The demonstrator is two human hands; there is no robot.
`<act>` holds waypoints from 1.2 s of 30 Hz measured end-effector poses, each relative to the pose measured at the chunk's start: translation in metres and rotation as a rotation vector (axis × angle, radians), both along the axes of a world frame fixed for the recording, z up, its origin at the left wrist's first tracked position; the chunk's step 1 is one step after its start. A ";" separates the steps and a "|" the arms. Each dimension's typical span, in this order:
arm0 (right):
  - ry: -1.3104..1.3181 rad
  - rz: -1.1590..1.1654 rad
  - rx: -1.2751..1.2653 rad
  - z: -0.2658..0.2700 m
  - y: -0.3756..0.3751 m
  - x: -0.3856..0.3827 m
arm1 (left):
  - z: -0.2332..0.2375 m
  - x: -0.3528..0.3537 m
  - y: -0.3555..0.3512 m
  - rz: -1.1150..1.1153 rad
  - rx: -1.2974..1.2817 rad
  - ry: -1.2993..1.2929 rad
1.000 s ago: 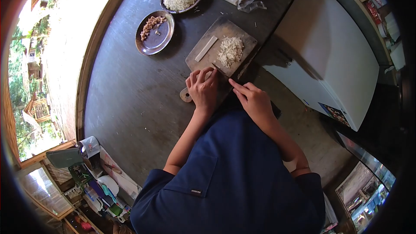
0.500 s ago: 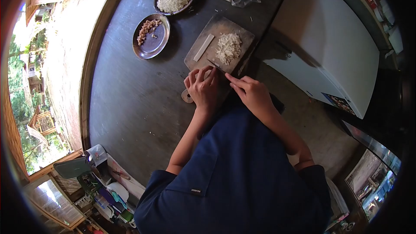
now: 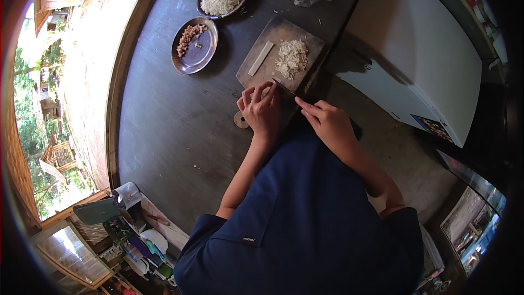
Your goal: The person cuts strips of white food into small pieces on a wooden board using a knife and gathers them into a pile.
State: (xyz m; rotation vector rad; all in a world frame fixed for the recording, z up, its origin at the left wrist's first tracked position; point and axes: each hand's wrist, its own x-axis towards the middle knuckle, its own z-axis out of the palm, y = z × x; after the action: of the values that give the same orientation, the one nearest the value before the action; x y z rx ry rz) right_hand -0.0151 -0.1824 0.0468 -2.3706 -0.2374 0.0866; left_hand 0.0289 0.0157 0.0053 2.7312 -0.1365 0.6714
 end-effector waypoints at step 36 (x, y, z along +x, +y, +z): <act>0.021 -0.016 0.065 -0.001 0.001 -0.005 | 0.002 0.000 0.003 -0.003 -0.111 0.020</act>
State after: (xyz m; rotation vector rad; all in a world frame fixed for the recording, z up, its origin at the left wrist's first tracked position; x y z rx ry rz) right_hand -0.0200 -0.1816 0.0456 -2.3055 -0.2079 0.0944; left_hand 0.0287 0.0188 0.0076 2.6306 -0.0957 0.6307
